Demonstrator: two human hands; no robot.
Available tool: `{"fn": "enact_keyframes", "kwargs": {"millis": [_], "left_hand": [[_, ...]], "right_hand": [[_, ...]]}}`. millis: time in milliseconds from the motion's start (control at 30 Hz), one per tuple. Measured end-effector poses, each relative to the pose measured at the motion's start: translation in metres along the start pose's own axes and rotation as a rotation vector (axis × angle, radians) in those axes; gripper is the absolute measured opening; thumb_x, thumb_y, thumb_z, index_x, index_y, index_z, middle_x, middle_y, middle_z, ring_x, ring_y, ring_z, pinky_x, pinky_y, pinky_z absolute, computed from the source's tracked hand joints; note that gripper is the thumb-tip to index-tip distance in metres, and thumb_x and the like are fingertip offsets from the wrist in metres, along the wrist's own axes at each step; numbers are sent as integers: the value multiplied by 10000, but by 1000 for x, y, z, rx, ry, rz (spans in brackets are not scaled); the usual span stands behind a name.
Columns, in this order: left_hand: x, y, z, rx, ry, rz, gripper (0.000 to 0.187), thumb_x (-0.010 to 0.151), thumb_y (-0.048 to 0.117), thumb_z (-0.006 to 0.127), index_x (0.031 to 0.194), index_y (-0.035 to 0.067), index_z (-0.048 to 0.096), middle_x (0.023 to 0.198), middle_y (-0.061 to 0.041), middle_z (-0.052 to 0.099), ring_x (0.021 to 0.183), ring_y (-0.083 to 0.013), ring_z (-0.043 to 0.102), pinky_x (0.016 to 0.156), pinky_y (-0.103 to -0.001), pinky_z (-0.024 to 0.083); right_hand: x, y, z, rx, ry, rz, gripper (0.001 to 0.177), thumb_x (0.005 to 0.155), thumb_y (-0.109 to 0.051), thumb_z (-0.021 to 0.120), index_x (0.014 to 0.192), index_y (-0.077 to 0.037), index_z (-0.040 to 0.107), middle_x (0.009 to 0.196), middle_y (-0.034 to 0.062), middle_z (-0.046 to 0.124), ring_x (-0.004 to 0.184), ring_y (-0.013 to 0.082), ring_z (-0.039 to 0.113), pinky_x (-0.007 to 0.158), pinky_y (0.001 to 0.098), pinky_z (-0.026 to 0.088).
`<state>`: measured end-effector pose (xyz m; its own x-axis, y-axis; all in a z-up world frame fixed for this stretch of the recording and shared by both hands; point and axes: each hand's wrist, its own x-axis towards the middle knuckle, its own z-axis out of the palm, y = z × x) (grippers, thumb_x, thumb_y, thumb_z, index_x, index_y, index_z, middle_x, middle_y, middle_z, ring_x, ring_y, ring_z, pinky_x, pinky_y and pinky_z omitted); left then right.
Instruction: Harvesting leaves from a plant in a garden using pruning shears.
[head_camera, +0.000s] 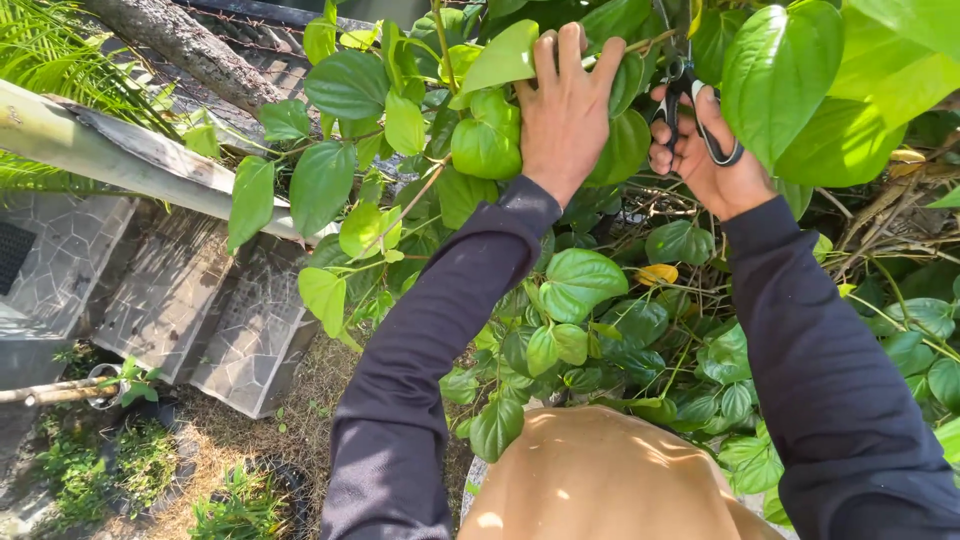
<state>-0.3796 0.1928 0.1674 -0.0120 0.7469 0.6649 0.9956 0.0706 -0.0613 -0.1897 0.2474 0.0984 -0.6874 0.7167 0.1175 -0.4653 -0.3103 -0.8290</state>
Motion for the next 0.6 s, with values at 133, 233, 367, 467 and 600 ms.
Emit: {"fn": "enact_keyframes", "kwargs": {"millis": [133, 233, 367, 467, 600], "left_hand": [[3, -5, 1, -38, 12, -16, 437, 841, 67, 633, 1248, 211, 565, 1222, -88, 440, 1256, -322, 450, 906, -526, 514], [9, -10, 1, -108, 2, -75, 511, 772, 24, 636, 1251, 191, 578, 1240, -85, 477, 1232, -325, 478, 853, -526, 505], [13, -34, 2, -231, 66, -87, 573, 722, 10, 587, 1274, 163, 563, 1318, -87, 510, 1235, -359, 485, 968, -474, 534], [16, -51, -17, -318, 60, -127, 505, 819, 55, 600, 1320, 112, 558, 1257, -146, 560, 1178, -361, 539, 990, -481, 511], [22, -56, -77, -456, 255, -216, 340, 1146, 271, 553, 1394, 49, 482, 1197, -164, 625, 1121, -358, 607, 985, -459, 497]], "right_hand": [[4, 16, -13, 29, 35, 46, 565, 1084, -507, 587, 1428, -65, 506, 865, -14, 502, 734, 89, 463, 679, 257, 408], [-3, 8, -13, -11, 93, 17, 524, 1074, -414, 672, 1413, -42, 525, 856, -27, 495, 704, 71, 457, 587, 215, 356], [-13, -24, 12, -87, 141, -39, 472, 1052, -350, 703, 1348, -10, 561, 815, -8, 525, 647, 75, 463, 533, 210, 364], [-18, -27, 18, -305, 92, -101, 431, 1016, -313, 689, 1292, -5, 569, 796, 0, 565, 648, 89, 527, 538, 232, 427], [-23, -10, 16, -433, 64, -202, 479, 1039, -296, 712, 1374, -3, 535, 846, -10, 545, 715, 85, 521, 642, 232, 444]]}}
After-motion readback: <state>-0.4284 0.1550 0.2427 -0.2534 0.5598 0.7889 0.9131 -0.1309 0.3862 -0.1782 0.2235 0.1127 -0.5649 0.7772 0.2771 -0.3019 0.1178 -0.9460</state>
